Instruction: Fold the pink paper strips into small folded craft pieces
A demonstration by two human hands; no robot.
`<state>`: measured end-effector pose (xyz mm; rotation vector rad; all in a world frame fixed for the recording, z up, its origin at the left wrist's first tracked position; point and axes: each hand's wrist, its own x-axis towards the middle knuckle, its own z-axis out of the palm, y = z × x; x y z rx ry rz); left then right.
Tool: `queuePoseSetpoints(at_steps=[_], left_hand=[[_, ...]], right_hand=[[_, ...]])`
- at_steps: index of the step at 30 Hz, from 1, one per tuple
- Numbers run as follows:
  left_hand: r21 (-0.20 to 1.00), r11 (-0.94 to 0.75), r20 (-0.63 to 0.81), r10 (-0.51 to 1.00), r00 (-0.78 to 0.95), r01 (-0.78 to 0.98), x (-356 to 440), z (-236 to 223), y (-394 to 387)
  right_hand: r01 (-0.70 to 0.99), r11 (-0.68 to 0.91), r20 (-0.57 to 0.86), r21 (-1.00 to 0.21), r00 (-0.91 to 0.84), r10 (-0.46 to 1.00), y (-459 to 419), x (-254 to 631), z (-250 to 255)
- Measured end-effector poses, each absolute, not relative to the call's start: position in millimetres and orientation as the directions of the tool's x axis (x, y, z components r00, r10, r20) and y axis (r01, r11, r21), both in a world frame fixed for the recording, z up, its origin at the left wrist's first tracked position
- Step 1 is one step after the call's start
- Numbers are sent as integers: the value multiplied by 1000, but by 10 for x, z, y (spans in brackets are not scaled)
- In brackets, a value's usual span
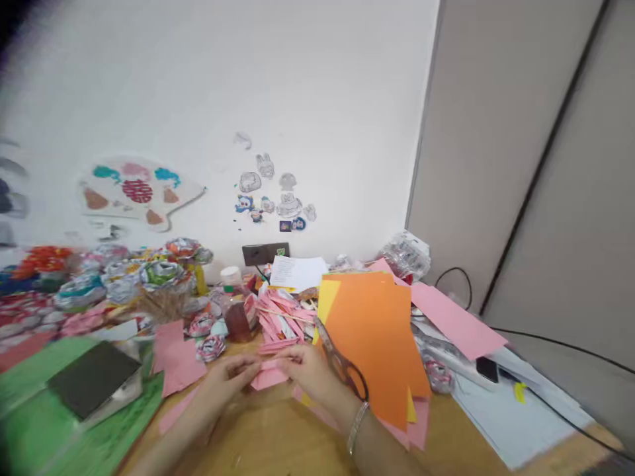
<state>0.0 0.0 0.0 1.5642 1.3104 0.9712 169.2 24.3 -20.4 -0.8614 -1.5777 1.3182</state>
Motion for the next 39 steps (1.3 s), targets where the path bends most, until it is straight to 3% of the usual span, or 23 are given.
queuePoseSetpoints(at_steps=[20, 26, 33, 39], left_hand=[[946, -70, 29, 991, 133, 315, 54, 50, -49], [913, -122, 42, 978, 206, 390, 46, -65, -11], [855, -178, 97, 977, 189, 487, 43, -66, -9], [845, -190, 99, 974, 204, 500, 62, -23, -42]], right_hand=[[82, 258, 213, -963, -363, 907, 292, 1743, -293], [155, 289, 219, -945, -359, 908, 259, 1699, -290], [65, 227, 191, -972, -348, 918, 316, 1727, -308], [141, 321, 252, -937, -366, 896, 358, 1747, -360]])
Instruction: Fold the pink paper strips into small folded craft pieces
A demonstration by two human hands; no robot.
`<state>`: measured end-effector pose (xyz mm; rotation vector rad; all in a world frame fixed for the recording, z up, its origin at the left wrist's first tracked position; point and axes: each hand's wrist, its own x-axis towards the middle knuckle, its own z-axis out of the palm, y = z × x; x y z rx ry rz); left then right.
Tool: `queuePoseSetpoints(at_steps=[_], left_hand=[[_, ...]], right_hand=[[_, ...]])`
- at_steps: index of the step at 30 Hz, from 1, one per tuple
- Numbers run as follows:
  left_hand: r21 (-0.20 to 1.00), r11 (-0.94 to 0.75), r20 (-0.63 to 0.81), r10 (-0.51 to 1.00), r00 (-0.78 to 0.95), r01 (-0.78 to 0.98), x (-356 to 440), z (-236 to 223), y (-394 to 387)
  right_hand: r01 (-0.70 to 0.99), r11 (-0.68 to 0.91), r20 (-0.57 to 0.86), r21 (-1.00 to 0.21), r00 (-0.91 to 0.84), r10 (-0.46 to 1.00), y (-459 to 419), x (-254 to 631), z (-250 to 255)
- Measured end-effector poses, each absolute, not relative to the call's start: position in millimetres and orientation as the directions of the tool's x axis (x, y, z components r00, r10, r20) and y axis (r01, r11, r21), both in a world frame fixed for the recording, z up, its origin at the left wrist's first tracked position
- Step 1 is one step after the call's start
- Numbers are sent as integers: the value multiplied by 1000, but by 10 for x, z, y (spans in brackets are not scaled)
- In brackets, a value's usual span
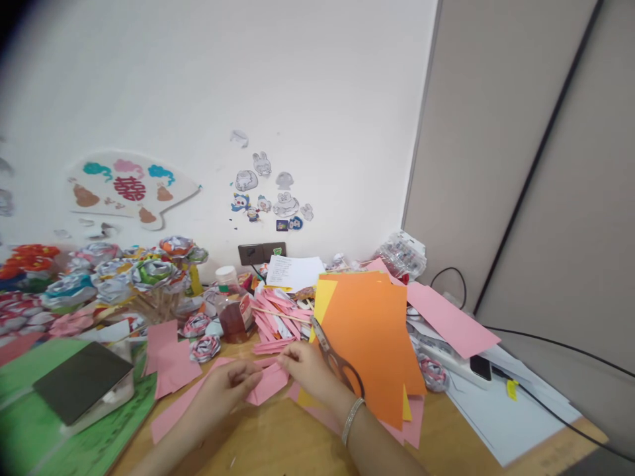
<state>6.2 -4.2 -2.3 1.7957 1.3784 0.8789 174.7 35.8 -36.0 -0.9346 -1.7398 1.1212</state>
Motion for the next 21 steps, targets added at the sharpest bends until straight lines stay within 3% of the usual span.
queuePoseSetpoints(at_steps=[4, 9, 21], left_hand=[[852, -179, 91, 976, 197, 492, 60, -8, -37], [867, -131, 75, 988, 134, 481, 29, -6, -26], [889, -126, 79, 989, 125, 440, 26, 34, -26]], right_hand=[[131, 330, 261, -935, -377, 889, 366, 1756, -375], [-15, 286, 259, -958, -468, 845, 396, 1813, -392], [37, 395, 332, -918, -472, 816, 384, 1840, -353]])
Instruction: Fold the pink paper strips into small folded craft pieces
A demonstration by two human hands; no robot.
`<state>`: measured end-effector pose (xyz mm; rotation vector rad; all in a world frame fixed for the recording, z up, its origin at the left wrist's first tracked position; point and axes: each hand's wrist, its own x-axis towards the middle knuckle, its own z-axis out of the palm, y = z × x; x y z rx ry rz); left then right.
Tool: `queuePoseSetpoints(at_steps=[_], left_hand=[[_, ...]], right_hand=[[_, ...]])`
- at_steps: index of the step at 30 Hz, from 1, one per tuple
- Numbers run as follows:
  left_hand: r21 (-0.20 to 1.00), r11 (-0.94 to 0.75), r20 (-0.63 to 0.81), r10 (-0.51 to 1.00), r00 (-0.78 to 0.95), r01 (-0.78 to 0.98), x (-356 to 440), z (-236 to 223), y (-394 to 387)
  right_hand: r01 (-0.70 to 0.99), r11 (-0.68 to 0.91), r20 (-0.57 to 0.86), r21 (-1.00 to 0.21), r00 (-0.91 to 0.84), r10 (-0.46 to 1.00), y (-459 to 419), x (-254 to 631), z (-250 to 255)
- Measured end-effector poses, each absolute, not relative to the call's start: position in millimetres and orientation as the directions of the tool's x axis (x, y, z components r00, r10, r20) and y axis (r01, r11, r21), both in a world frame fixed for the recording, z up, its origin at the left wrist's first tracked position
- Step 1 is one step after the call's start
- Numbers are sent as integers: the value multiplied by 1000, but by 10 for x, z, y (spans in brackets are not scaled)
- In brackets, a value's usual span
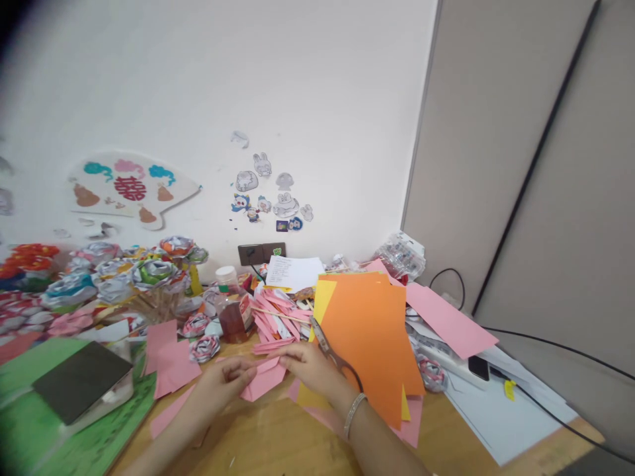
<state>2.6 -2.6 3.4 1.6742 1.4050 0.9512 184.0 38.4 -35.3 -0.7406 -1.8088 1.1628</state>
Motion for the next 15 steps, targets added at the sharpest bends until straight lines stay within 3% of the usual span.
queuePoseSetpoints(at_steps=[8, 15], left_hand=[[830, -193, 167, 981, 97, 522, 45, -14, -44], [862, -144, 116, 989, 88, 486, 93, -167, -29]], right_hand=[[-120, 184, 215, -976, -361, 907, 363, 1721, -419], [-52, 236, 240, -970, -337, 911, 449, 1676, -545]])
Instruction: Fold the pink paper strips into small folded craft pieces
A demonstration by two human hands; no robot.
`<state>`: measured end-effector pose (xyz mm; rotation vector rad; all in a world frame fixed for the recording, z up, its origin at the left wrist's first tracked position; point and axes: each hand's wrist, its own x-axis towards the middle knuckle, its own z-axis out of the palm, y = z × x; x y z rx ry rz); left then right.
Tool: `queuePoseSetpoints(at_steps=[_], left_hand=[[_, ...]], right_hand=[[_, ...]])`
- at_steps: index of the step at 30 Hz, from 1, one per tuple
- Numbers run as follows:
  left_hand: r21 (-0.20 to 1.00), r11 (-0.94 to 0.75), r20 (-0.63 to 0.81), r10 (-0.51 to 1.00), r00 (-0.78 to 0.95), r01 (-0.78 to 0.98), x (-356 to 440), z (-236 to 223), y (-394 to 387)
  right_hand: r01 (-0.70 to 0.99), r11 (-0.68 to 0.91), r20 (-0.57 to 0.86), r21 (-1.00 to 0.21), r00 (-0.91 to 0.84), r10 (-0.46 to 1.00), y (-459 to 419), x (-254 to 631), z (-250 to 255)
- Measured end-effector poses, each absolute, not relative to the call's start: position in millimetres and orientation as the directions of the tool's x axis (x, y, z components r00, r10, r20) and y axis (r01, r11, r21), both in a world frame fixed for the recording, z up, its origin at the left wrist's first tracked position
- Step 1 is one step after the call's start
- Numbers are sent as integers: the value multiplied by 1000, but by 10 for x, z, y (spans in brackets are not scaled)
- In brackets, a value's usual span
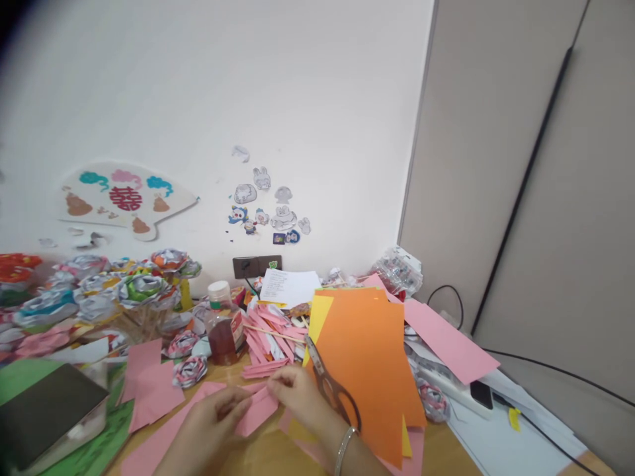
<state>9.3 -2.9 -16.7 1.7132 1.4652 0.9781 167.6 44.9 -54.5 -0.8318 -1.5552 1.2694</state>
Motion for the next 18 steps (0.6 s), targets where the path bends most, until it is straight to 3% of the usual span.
queuePoseSetpoints(at_steps=[5, 13, 18], left_hand=[[922, -41, -9, 992, 126, 385, 62, -182, 12], [844, -85, 44, 995, 91, 529, 28, -141, 29], [843, -118, 71, 992, 107, 526, 40, -114, 8]], right_hand=[[-35, 239, 236, -970, -341, 910, 448, 1706, -514], [73, 295, 252, -953, -354, 901, 453, 1806, -465], [105, 326, 274, -940, -339, 900, 418, 1790, -440]])
